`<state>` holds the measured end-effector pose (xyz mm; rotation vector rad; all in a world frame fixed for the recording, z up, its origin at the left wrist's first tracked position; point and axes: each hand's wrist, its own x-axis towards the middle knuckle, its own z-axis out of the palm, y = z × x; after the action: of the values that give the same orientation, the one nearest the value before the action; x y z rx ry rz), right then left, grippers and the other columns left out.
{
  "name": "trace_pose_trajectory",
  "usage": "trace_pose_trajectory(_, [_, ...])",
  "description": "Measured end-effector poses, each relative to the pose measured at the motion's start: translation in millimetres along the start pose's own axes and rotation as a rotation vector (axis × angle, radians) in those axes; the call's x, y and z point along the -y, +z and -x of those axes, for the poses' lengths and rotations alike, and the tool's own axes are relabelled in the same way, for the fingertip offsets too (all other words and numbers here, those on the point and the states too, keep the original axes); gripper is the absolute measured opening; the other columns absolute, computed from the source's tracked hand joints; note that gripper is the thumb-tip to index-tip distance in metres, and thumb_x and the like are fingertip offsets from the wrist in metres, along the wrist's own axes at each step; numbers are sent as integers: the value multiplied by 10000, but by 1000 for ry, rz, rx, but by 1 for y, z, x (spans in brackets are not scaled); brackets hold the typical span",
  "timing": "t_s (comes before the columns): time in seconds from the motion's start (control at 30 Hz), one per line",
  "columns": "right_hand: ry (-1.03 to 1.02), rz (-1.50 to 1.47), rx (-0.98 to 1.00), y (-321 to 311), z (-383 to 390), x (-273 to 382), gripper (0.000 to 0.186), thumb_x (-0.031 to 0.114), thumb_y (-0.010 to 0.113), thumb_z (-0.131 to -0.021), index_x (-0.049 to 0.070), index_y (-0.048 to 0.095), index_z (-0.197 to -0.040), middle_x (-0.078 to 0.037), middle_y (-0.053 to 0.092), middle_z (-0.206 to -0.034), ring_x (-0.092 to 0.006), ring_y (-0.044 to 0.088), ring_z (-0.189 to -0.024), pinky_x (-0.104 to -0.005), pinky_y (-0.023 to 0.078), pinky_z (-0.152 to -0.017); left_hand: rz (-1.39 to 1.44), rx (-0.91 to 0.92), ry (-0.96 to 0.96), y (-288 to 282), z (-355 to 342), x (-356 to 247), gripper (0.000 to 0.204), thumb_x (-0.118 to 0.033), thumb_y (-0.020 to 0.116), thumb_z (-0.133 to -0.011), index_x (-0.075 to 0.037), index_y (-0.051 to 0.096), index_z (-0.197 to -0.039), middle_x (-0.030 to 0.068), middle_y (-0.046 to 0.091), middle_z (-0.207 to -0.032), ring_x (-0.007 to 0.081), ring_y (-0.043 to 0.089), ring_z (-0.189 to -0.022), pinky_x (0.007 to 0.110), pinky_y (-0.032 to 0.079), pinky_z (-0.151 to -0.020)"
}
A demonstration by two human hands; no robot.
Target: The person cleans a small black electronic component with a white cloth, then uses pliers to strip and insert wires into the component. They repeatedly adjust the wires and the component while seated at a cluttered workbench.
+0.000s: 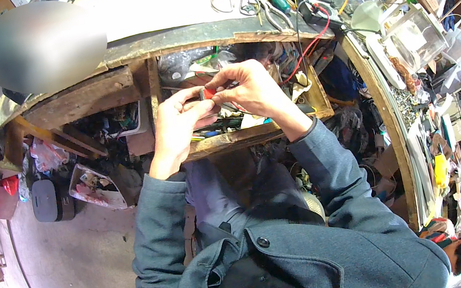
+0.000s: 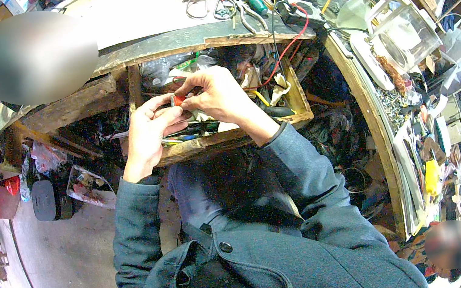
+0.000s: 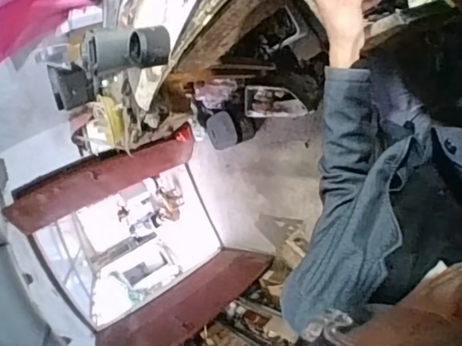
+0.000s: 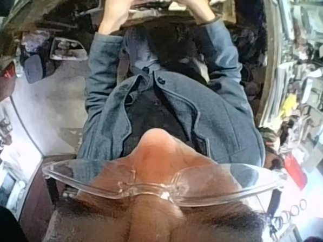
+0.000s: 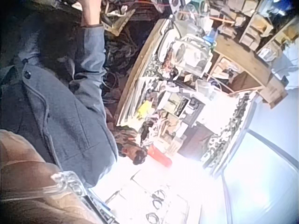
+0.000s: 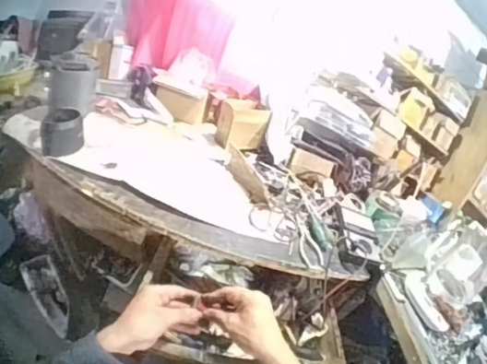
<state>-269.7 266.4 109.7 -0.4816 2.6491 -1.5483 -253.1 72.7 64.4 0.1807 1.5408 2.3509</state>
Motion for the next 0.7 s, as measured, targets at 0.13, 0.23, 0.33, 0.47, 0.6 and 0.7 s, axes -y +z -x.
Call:
trace_pose_trajectory(0.13, [-1, -103, -7, 3, -2, -14, 210, 57, 829, -785, 18, 799, -988, -100, 774, -847, -106, 696, -759, -278, 575, -724, 4, -16, 1, 0, -1, 1, 312, -89, 670, -967, 30, 637, -1254, 123, 735, -1065, 199, 738, -890, 344, 628, -831])
trace_pose_trajectory(0.23, [-1, -180, -4, 4, -3, -19, 218, 53, 842, -774, 15, 800, -985, -84, 773, -835, -100, 690, -753, -270, 573, -719, 8, -24, 17, -1, -2, 3, 288, -106, 667, -977, 28, 650, -1232, 109, 733, -1053, 197, 738, -883, 337, 629, -820])
trace_pose_trajectory(0.33, [-20, -210, -5, 4, -3, -18, 227, 50, 849, -759, 14, 801, -979, -74, 770, -822, -96, 685, -753, -264, 568, -717, 44, -26, 23, -1, -1, 3, 294, -92, 674, -975, 43, 642, -1235, 137, 740, -1048, 216, 748, -887, 339, 632, -817])
trace_pose_trajectory(0.47, [-11, -151, -9, 4, -4, -18, 225, 51, 851, -742, 25, 805, -960, -78, 767, -807, -96, 682, -743, -270, 557, -702, 3, -25, 17, -2, -1, 4, 299, -87, 676, -977, 49, 637, -1241, 154, 743, -1050, 226, 751, -890, 342, 633, -821])
trace_pose_trajectory(0.6, [-46, -83, -14, 4, -4, -19, 210, 73, 844, -747, 32, 806, -949, -97, 766, -805, -103, 689, -734, -278, 548, -698, -16, -30, 29, -1, -1, 4, 292, -127, 666, -987, 32, 649, -1231, 120, 735, -1055, 195, 742, -876, 340, 634, -822])
trace_pose_trajectory(0.7, [-119, -29, -45, 8, -3, -19, 211, 105, 834, -778, 29, 801, -972, -110, 769, -819, -107, 699, -744, -277, 549, -712, -12, -35, 39, -2, -1, 6, 293, -129, 665, -988, 34, 648, -1231, 123, 734, -1066, 203, 745, -886, 341, 634, -825])
